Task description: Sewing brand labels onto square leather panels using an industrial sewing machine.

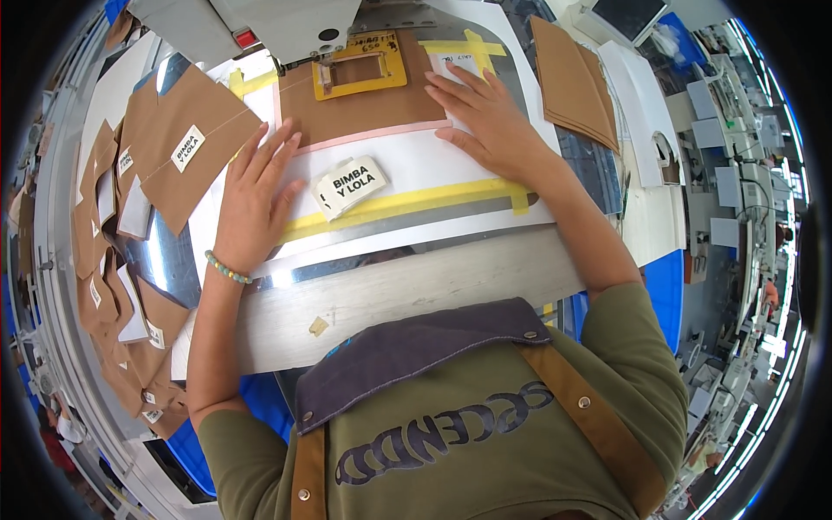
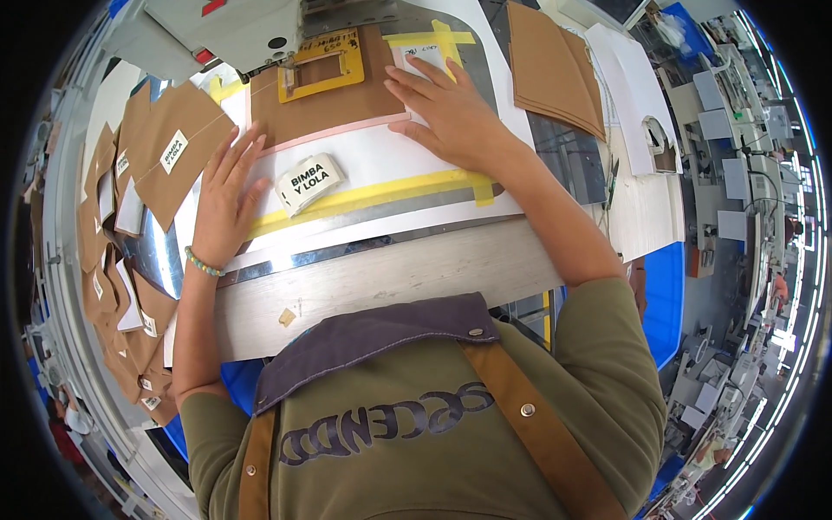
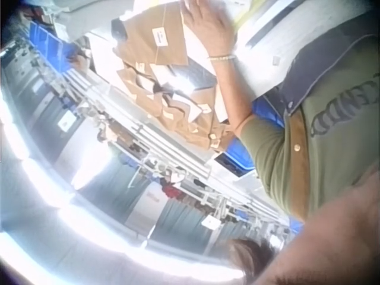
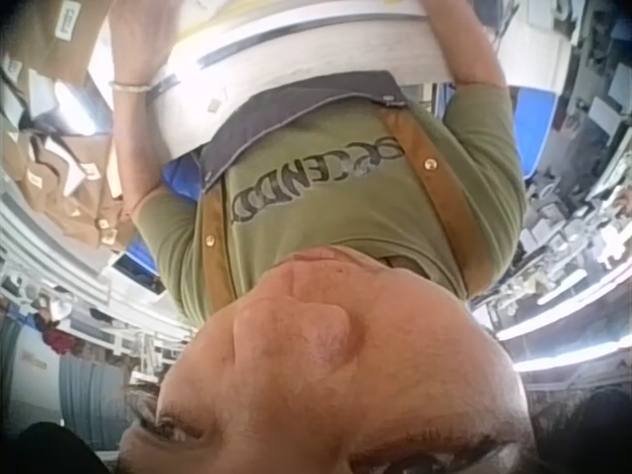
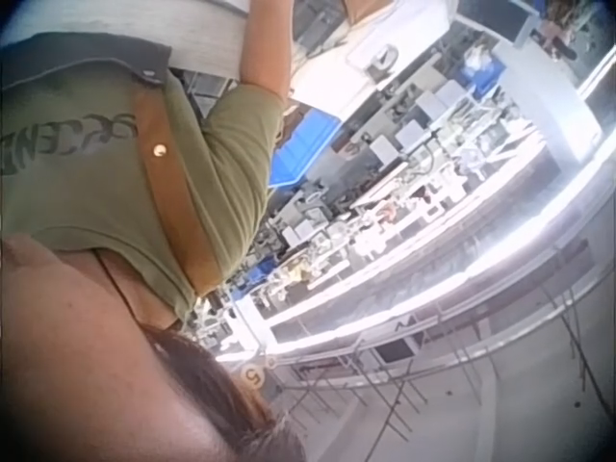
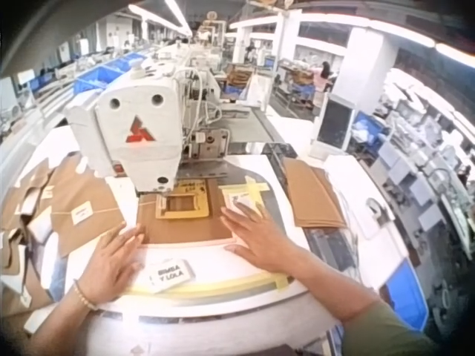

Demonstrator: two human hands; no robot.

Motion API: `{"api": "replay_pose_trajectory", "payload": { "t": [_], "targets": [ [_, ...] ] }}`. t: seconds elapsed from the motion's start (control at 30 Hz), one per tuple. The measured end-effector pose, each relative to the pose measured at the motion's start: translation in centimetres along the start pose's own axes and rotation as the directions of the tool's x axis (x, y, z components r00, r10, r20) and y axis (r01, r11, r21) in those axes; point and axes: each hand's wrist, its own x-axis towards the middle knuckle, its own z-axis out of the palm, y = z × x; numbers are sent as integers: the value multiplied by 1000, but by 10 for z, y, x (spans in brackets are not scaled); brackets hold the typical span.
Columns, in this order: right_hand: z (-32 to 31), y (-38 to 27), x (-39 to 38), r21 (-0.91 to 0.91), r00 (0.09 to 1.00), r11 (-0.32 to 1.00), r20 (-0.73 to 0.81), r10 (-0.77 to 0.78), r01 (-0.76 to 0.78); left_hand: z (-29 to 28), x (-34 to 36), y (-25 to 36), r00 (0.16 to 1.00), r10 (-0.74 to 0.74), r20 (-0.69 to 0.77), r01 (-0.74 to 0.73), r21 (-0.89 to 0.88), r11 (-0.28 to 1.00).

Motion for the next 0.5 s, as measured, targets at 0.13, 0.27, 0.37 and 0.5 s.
{"api": "replay_pose_trajectory", "payload": {
  "t": [0.13, 0.27, 0.37, 0.5],
  "targets": [
    [-7, -3, -12, 49, 1000, 999, -24, 11, -10, 2, 0, -2, 1000, -5, 31, 2, 91, 996],
    [-6, -7, -22, 143, 995, 990, -97, -4, 18, 2, -1, -4, 999, -16, -42, 18, 32, 999],
    [-3, -4, -21, 182, 993, 982, -117, -25, 46, 4, 1, -1, 997, -19, -75, 20, 14, 1000],
    [0, -6, -21, 95, 1000, 995, -11, -24, 25, 5, 1, -5, 999, -14, 33, 12, 73, 997]
  ]
}}
